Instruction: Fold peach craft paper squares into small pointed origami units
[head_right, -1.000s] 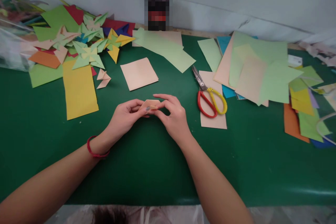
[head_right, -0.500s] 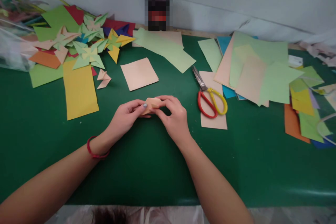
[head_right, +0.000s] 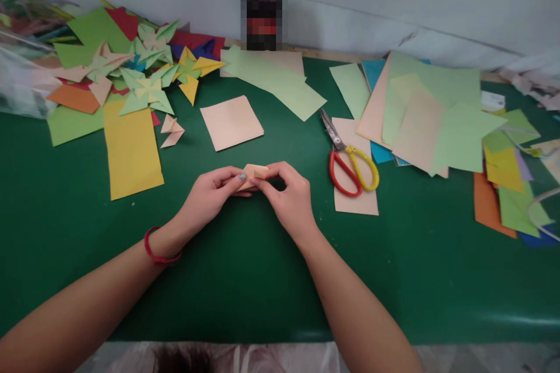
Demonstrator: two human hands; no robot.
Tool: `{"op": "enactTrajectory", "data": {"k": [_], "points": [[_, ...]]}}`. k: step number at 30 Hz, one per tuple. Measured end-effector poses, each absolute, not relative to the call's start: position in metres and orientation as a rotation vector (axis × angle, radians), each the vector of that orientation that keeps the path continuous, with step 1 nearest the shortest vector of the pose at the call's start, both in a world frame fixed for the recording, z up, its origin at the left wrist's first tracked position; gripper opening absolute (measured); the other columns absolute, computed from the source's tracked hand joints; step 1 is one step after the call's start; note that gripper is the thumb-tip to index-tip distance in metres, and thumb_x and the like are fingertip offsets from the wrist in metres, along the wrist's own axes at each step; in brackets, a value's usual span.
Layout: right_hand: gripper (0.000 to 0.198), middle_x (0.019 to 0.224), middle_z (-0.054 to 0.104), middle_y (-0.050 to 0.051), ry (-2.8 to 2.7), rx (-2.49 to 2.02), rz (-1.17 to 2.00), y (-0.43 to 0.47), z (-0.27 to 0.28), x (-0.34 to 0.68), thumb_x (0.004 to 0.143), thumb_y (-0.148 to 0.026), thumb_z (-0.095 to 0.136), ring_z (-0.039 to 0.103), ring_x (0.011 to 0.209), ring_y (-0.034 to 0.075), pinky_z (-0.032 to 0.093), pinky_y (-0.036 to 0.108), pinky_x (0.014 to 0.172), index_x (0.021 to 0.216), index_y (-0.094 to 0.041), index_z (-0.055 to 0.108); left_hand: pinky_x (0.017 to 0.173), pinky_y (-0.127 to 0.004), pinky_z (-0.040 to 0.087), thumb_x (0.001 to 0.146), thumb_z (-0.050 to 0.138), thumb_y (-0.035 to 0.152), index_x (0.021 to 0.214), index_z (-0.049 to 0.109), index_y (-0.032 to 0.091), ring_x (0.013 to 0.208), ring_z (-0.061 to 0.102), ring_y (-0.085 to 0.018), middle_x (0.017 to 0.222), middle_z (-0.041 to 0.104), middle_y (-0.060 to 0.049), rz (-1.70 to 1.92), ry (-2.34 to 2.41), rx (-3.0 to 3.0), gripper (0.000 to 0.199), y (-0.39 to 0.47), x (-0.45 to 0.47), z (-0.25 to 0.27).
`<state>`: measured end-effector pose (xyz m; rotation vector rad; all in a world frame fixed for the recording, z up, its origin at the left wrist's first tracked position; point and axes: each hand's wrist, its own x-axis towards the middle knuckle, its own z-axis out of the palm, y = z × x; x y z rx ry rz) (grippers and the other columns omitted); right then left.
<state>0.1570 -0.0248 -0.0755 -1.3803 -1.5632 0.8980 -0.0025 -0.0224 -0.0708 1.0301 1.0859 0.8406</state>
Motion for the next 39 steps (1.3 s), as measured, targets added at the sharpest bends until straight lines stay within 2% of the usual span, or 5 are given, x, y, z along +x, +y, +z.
{"op": "enactTrajectory", "data": {"k": [28,31,34,37,39], "points": [[0.016,0.075,0.057,0.000,-1.523,-1.409,0.937,-0.0272,-0.0753,0.1554,0.077,-0.033,0.063,0.056,0.071,0.014,0.048,0.030,0.069,0.071,-0.020,0.056,0.081,-0.029,0.054,0.081,0.057,0.038,0.096,0.063,0.015,0.090,0.066,-0.018,0.096,0.069,-0.007,0.791,1.048,1.103,0.028,-0.0239,-0.0035,-0.0745],[0.017,0.078,0.058,-0.001,-1.433,-1.363,0.974,-0.0263,-0.0770,0.1541,0.074,-0.031,0.067,0.059,0.074,0.014,0.050,0.029,0.072,0.085,-0.022,0.056,0.080,-0.029,0.054,0.081,0.058,0.037,0.094,0.063,0.015,0.089,0.066,-0.018,0.096,0.069,-0.007,0.803,1.051,1.093,0.026,-0.0239,-0.0030,-0.0744],[0.041,0.082,0.058,-0.001,-1.353,-1.321,1.092,-0.0239,-0.0800,0.1560,0.072,-0.031,0.069,0.060,0.079,0.015,0.052,0.030,0.073,0.108,-0.026,0.052,0.081,-0.031,0.054,0.082,0.057,0.037,0.094,0.063,0.015,0.089,0.066,-0.018,0.097,0.069,-0.007,0.802,1.047,1.100,0.026,-0.0240,-0.0029,-0.0744],[0.020,0.082,0.057,0.001,-1.426,-1.338,1.192,-0.0217,-0.0802,0.1603,0.073,-0.036,0.067,0.058,0.078,0.015,0.050,0.029,0.072,0.086,-0.021,0.060,0.081,-0.030,0.053,0.082,0.056,0.037,0.095,0.062,0.015,0.091,0.066,-0.019,0.098,0.069,-0.008,0.796,1.042,1.128,0.027,-0.0245,-0.0028,-0.0744],[0.018,0.081,0.057,0.001,-1.452,-1.342,1.184,-0.0212,-0.0779,0.1623,0.075,-0.037,0.065,0.056,0.076,0.014,0.048,0.028,0.070,0.074,-0.020,0.059,0.081,-0.030,0.053,0.083,0.055,0.037,0.097,0.061,0.015,0.090,0.066,-0.018,0.097,0.069,-0.007,0.802,1.043,1.148,0.027,-0.0251,-0.0026,-0.0740]]}}
